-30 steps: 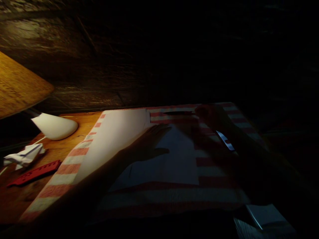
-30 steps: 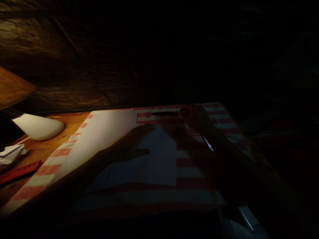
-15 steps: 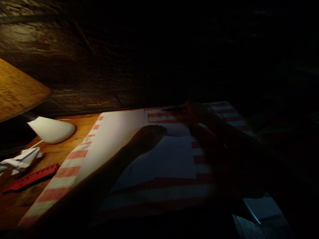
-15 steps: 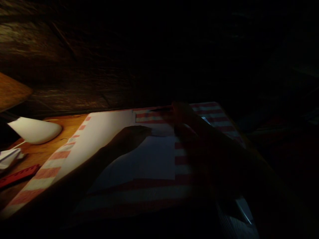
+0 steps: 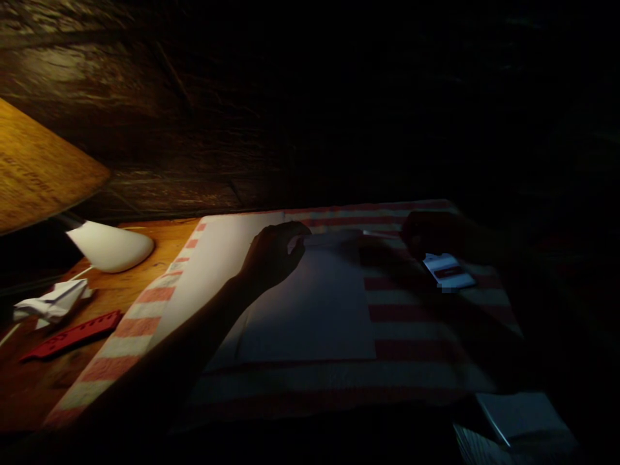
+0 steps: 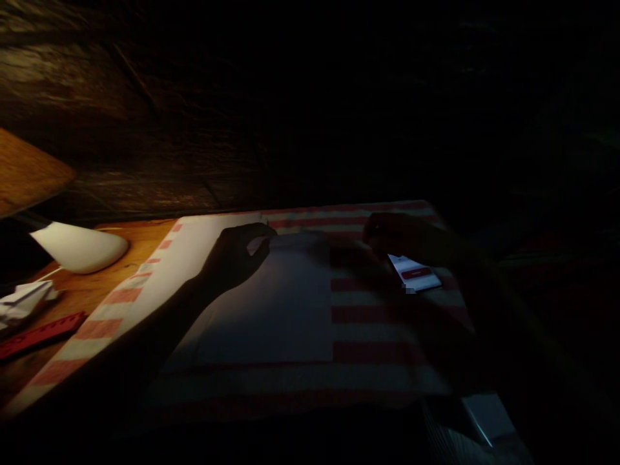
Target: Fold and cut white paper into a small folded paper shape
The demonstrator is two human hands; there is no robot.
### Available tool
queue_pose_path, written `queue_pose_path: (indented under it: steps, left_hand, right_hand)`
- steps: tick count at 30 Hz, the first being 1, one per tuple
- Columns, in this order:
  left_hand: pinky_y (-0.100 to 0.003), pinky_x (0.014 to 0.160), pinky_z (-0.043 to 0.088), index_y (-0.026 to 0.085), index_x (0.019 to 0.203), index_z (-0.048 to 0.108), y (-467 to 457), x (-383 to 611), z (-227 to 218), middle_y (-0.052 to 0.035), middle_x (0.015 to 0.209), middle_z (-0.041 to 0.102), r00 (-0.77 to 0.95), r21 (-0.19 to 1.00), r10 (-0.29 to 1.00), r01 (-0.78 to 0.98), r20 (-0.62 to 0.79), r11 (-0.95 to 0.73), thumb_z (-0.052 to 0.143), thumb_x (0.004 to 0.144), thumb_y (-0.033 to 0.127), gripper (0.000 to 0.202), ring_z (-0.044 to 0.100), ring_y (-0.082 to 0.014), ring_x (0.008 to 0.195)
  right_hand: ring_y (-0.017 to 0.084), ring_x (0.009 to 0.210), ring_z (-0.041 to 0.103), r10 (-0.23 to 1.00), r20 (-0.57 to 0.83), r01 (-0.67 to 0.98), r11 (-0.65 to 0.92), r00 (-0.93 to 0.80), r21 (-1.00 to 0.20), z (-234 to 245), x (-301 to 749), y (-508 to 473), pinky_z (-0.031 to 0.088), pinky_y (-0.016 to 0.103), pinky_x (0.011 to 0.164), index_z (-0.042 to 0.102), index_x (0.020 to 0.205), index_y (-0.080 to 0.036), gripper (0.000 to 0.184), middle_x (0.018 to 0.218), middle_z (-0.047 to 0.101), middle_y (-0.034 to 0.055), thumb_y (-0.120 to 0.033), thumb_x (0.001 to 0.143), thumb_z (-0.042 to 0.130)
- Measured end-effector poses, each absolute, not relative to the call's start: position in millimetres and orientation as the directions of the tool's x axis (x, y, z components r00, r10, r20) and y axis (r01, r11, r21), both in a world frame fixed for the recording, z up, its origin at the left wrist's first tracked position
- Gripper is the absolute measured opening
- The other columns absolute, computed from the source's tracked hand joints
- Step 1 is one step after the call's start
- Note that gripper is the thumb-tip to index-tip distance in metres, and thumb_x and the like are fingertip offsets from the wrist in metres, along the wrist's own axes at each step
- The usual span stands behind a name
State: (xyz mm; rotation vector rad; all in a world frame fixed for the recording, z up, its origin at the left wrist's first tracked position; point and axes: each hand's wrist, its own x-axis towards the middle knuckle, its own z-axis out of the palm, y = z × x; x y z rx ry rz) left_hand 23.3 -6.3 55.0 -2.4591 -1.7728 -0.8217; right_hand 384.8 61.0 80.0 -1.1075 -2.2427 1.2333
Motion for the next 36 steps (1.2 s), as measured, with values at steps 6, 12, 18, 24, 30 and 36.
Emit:
queue_pose_path:
  steps: [6,12,18,24,30,36]
  left_hand:
    - [-0.052,0.094,0.058,0.020,0.105,0.071,-20.5,27.3,44.8,-0.0103,0.114,0.080,0.288,0.289,0.864,0.858,0.414,-0.425,0.053,0.086,0.016,0.027,0.075,-0.0324,0.104]
    - [-0.070,0.124,0.028,0.019,0.150,0.048,-43.1,42.0,35.0,-0.0174,0.168,0.040,0.528,0.154,0.812,0.806,0.250,-0.572,0.067,0.088,0.032,0.066,0.032,-0.0429,0.157]
    - [-0.068,0.129,0.019,0.025,0.166,0.024,-48.8,50.7,15.9,-0.0149,0.175,0.027,0.632,0.143,0.770,0.757,0.089,-0.637,0.062,0.098,0.053,0.082,0.020,-0.0411,0.162]
    - [-0.058,0.130,0.025,0.025,0.168,0.020,-49.2,46.5,14.9,-0.0148,0.174,0.030,0.687,0.194,0.717,0.693,0.114,-0.695,0.055,0.104,0.049,0.076,0.027,-0.0342,0.162]
    - [-0.056,0.131,0.026,0.021,0.167,0.023,-48.7,46.9,14.6,-0.0169,0.173,0.031,0.703,0.178,0.703,0.682,0.110,-0.710,0.055,0.104,0.048,0.076,0.026,-0.0342,0.162]
    - [-0.059,0.131,0.024,0.026,0.165,0.028,-49.1,47.6,14.3,-0.0134,0.174,0.031,0.705,0.150,0.703,0.688,0.094,-0.710,0.053,0.105,0.048,0.069,0.025,-0.0342,0.162]
  right_hand:
    - [0.023,0.083,0.069,0.710,-0.083,0.610,0.533,-0.699,-0.586,60.4,374.4,54.9,0.047,0.032,0.071,0.073,0.100,-0.025,0.016,0.096,0.077,0.0033,-0.036,0.092,0.066]
    - [0.024,0.089,0.071,0.792,-0.002,0.712,0.548,-0.611,-0.438,47.8,356.3,55.0,0.045,0.031,0.073,0.070,0.106,-0.022,0.014,0.108,0.078,0.0080,-0.028,0.096,0.063]
    - [0.024,0.086,0.064,0.773,0.132,0.687,0.617,-0.621,-0.383,41.7,334.3,47.1,0.044,0.032,0.072,0.068,0.099,-0.019,0.016,0.101,0.072,0.0108,-0.035,0.096,0.066]
    - [0.026,0.096,0.062,0.747,0.232,0.645,0.658,-0.623,-0.388,31.4,322.6,44.5,0.047,0.036,0.082,0.070,0.096,-0.019,0.008,0.105,0.070,0.0119,-0.027,0.094,0.067]
    - [0.027,0.096,0.063,0.758,0.258,0.640,0.647,-0.599,-0.414,24.2,326.2,48.6,0.049,0.037,0.084,0.069,0.100,-0.018,0.011,0.106,0.069,0.0124,-0.026,0.092,0.071]
    - [0.027,0.095,0.064,0.793,0.240,0.671,0.605,-0.561,-0.429,26.0,323.6,45.8,0.049,0.038,0.083,0.071,0.100,-0.019,0.010,0.104,0.071,0.0122,-0.026,0.093,0.069]
